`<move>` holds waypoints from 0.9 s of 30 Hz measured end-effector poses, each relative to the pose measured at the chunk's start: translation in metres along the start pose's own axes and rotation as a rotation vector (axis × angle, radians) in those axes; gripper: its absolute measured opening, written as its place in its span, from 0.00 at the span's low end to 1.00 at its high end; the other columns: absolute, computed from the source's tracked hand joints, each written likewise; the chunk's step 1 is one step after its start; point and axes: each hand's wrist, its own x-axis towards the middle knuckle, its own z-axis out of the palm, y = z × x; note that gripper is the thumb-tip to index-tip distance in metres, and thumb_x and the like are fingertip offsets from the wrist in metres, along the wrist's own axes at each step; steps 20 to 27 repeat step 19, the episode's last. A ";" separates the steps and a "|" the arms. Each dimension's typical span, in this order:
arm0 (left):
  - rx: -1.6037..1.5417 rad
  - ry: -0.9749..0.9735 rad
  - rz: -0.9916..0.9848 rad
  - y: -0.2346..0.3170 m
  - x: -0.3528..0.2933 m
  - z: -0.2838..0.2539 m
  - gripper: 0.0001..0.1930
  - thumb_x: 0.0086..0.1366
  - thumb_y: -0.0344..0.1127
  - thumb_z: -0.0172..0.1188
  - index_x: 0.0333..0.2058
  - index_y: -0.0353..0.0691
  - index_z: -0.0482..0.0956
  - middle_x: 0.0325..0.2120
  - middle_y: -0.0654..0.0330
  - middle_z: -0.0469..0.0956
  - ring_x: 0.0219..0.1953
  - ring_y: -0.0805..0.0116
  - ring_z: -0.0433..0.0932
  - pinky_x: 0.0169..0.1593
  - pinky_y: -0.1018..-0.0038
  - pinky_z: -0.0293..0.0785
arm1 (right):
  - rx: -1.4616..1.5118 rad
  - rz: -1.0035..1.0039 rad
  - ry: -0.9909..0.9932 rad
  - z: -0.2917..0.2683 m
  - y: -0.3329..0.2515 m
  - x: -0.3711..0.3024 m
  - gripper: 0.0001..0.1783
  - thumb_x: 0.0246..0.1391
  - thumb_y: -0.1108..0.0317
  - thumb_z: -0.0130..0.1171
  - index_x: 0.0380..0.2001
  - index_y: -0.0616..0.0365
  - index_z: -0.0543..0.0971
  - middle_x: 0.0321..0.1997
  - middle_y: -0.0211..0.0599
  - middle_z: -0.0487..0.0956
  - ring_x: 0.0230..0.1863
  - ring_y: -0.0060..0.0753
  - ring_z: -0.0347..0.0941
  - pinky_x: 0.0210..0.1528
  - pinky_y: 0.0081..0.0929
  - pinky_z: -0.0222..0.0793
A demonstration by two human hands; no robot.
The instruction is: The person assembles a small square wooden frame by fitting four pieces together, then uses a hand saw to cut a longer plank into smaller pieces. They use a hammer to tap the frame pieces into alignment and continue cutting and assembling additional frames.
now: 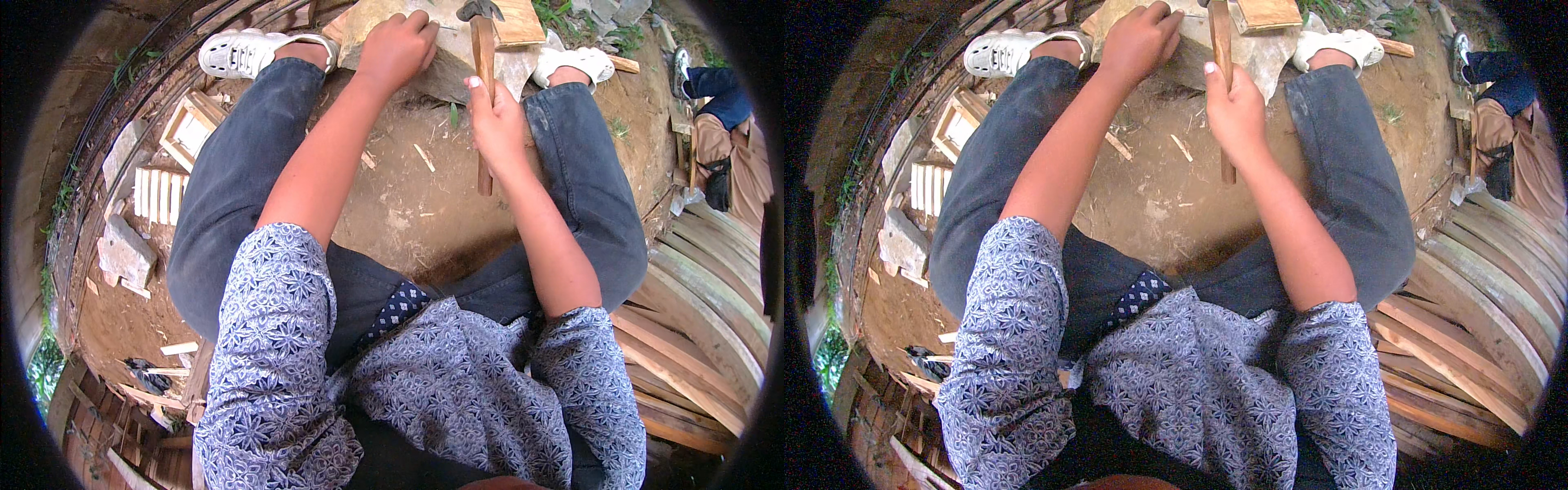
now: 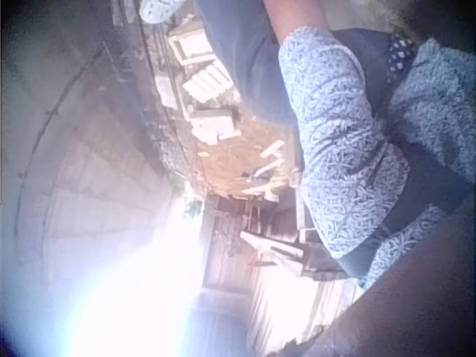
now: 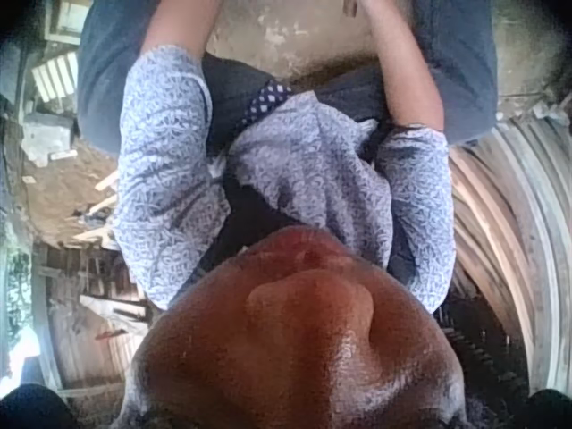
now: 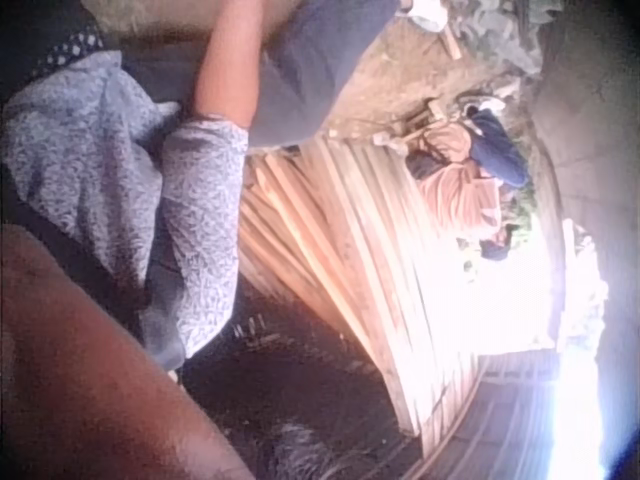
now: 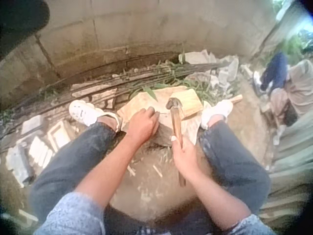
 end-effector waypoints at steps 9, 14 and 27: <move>-0.006 -0.002 -0.019 0.001 0.000 0.002 0.10 0.54 0.37 0.61 0.35 0.43 0.81 0.32 0.62 0.75 0.32 0.60 0.78 0.34 0.64 0.79 | -0.128 0.029 -0.030 0.002 -0.001 0.002 0.19 0.64 0.54 0.53 0.32 0.62 0.74 0.18 0.40 0.72 0.22 0.33 0.69 0.29 0.35 0.67; 0.021 -0.047 -0.018 0.000 0.000 0.002 0.11 0.55 0.37 0.61 0.37 0.44 0.81 0.32 0.62 0.75 0.32 0.60 0.78 0.35 0.65 0.79 | -0.163 -0.060 0.016 0.004 -0.001 0.002 0.19 0.63 0.54 0.53 0.33 0.62 0.74 0.19 0.41 0.73 0.22 0.35 0.71 0.29 0.37 0.67; 0.058 -0.042 -0.008 -0.001 0.000 0.004 0.13 0.54 0.39 0.62 0.39 0.43 0.81 0.33 0.63 0.75 0.33 0.60 0.79 0.36 0.64 0.79 | -0.161 0.071 -0.015 0.003 0.000 0.003 0.21 0.62 0.50 0.55 0.32 0.59 0.75 0.24 0.48 0.78 0.28 0.45 0.78 0.33 0.45 0.69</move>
